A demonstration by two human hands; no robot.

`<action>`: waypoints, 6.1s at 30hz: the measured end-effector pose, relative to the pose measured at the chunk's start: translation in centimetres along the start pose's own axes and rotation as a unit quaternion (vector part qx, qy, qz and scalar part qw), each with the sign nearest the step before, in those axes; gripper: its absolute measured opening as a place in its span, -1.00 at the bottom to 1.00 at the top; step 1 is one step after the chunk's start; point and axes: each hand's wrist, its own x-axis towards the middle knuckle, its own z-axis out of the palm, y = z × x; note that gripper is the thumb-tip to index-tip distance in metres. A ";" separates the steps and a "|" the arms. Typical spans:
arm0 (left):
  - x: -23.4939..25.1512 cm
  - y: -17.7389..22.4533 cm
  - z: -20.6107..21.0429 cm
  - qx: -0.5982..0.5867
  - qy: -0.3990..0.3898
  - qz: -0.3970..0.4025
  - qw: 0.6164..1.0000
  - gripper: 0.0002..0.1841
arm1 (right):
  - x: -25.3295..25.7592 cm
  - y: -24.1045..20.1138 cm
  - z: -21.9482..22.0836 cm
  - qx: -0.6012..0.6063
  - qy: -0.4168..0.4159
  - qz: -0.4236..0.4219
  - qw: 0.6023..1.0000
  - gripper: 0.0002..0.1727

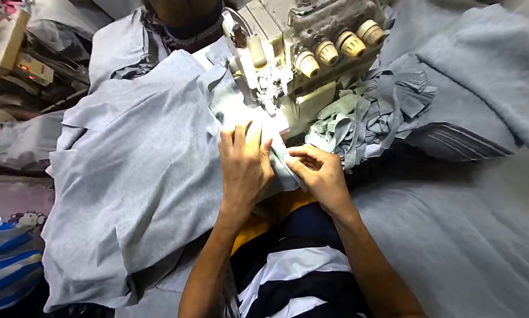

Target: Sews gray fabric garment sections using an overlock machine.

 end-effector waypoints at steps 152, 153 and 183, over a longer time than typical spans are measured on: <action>-5.9 -3.4 0.0 0.058 -0.037 -0.020 0.997 0.19 | -2.4 2.2 1.3 0.070 0.128 -0.142 0.979 -0.82; -5.0 -4.1 -0.2 0.046 -0.047 -0.015 0.998 0.24 | -1.5 1.9 1.6 0.068 0.133 -0.143 0.978 -0.82; 6.5 -21.8 -7.7 -0.227 -0.017 -0.176 0.958 -0.43 | -0.8 2.9 -1.4 -0.466 0.017 -0.177 0.867 -0.58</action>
